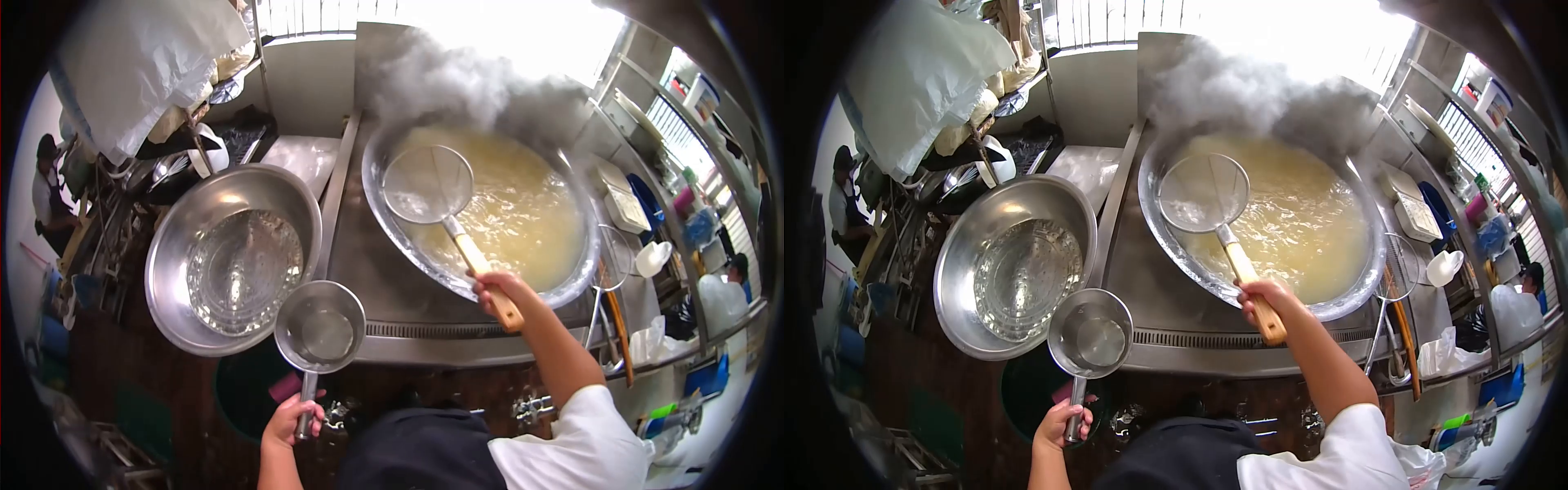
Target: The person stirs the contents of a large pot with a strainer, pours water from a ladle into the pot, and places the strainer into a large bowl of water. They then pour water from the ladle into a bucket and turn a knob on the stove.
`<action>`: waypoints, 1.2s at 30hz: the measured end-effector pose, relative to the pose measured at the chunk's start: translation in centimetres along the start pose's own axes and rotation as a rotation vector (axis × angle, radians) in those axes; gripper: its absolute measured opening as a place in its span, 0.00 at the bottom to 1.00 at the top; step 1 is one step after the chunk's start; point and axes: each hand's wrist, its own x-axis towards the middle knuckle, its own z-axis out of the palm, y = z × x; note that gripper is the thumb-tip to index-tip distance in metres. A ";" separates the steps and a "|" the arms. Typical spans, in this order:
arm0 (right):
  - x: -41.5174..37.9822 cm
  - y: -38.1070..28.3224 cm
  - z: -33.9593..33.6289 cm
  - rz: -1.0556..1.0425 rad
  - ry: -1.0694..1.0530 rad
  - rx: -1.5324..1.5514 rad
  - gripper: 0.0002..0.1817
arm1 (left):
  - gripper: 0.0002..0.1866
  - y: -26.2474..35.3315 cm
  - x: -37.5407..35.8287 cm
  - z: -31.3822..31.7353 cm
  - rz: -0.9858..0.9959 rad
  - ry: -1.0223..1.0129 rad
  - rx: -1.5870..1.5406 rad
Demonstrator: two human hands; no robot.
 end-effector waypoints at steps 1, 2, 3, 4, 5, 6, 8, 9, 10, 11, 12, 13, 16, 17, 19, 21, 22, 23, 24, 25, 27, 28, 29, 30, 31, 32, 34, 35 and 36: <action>-1.8 0.7 0.0 -0.031 0.014 -0.088 0.17 | 0.26 0.7 0.3 0.7 -0.023 0.014 0.005; -3.6 1.5 0.0 -0.063 0.031 -0.175 0.21 | 0.26 1.0 0.6 0.9 -0.027 0.014 0.004; -5.3 2.5 -0.1 -0.086 0.000 -0.209 0.24 | 0.25 1.1 1.0 1.1 -0.054 -0.034 0.005; -6.7 3.5 -0.4 -0.117 -0.010 -0.294 0.23 | 0.25 1.3 1.4 1.4 -0.079 -0.081 0.005; -8.4 4.5 0.2 -0.115 0.031 -0.345 0.23 | 0.22 2.1 1.2 2.6 -0.084 -0.036 0.055; -10.2 5.6 1.0 -0.114 0.073 -0.394 0.23 | 0.22 2.1 1.2 2.7 -0.089 -0.037 0.053; -12.7 7.9 1.9 -0.118 0.151 -0.424 0.27 | 0.19 2.2 1.4 2.6 -0.073 -0.047 0.128; -13.5 8.9 1.7 -0.106 0.190 -0.460 0.30 | 0.18 2.3 1.1 2.8 -0.086 -0.045 0.135; -14.4 10.0 1.7 -0.112 0.205 -0.452 0.30 | 0.18 2.5 0.6 3.0 -0.095 -0.059 0.144; -15.2 11.0 1.8 -0.128 0.252 -0.562 0.31 | 0.18 2.7 -0.2 3.3 -0.077 -0.054 0.116; -16.1 11.6 1.9 -0.140 0.299 -0.672 0.32 | 0.18 2.9 -1.0 3.6 -0.060 -0.048 0.087; -17.0 12.0 2.0 -0.117 0.348 -0.860 0.32 | 0.18 3.3 -1.9 3.9 -0.023 -0.051 0.061; -19.6 12.6 2.6 -0.217 0.431 -1.318 0.31 | 0.20 5.1 -4.6 4.5 0.061 -0.071 0.086; -20.8 11.5 4.1 -0.139 0.429 -1.276 0.31 | 0.20 5.9 -5.4 4.9 0.083 -0.065 0.108; -22.1 10.4 5.4 -0.185 0.418 -1.467 0.29 | 0.20 7.3 -6.4 5.2 0.114 -0.061 0.172; -23.1 8.9 7.3 -0.124 0.424 -1.572 0.26 | 0.20 9.0 -6.8 5.5 0.144 -0.056 0.279; -23.2 8.8 7.0 -0.156 0.420 -1.640 0.26 | 0.20 9.9 -6.9 5.6 0.148 -0.034 0.321; -23.2 8.3 7.5 -0.131 0.425 -1.672 0.29 | 0.21 10.9 -7.0 6.0 0.163 -0.026 0.346; -23.3 7.9 8.0 -0.110 0.433 -1.708 0.33 | 0.21 11.8 -6.9 6.3 0.182 -0.022 0.370; -23.2 7.7 8.1 -0.113 0.422 -1.717 0.33 | 0.21 12.7 -6.6 6.1 0.195 -0.020 0.411; -23.3 7.3 8.2 -0.187 0.387 -1.819 0.33 | 0.22 14.3 -6.0 6.2 0.218 0.003 0.523; -23.2 7.1 8.7 -0.184 0.378 -1.830 0.33 | 0.22 15.3 -5.7 6.5 0.208 0.011 0.581; -23.0 6.8 9.2 -0.165 0.374 -1.840 0.34 | 0.22 16.1 -5.2 6.7 0.200 0.002 0.648; -22.8 6.5 9.6 -0.149 0.372 -1.849 0.34 | 0.22 16.9 -4.5 6.9 0.195 -0.008 0.717; -22.6 6.4 9.5 -0.154 0.365 -1.860 0.34 | 0.22 17.6 -3.9 7.2 0.201 -0.002 0.709; -22.3 6.4 8.9 -0.194 0.356 -1.875 0.34 | 0.22 18.1 -3.3 7.7 0.208 -0.008 0.771; -22.0 6.3 8.8 -0.234 0.340 -1.892 0.34 | 0.22 18.8 -1.9 8.2 0.213 -0.008 0.829; -21.9 6.2 8.9 -0.251 0.336 -1.889 0.32 | 0.22 19.1 -1.0 8.2 0.185 -0.010 0.863; -21.7 6.2 9.0 -0.266 0.333 -1.884 0.31 | 0.22 19.3 -0.4 8.3 0.155 -0.013 0.899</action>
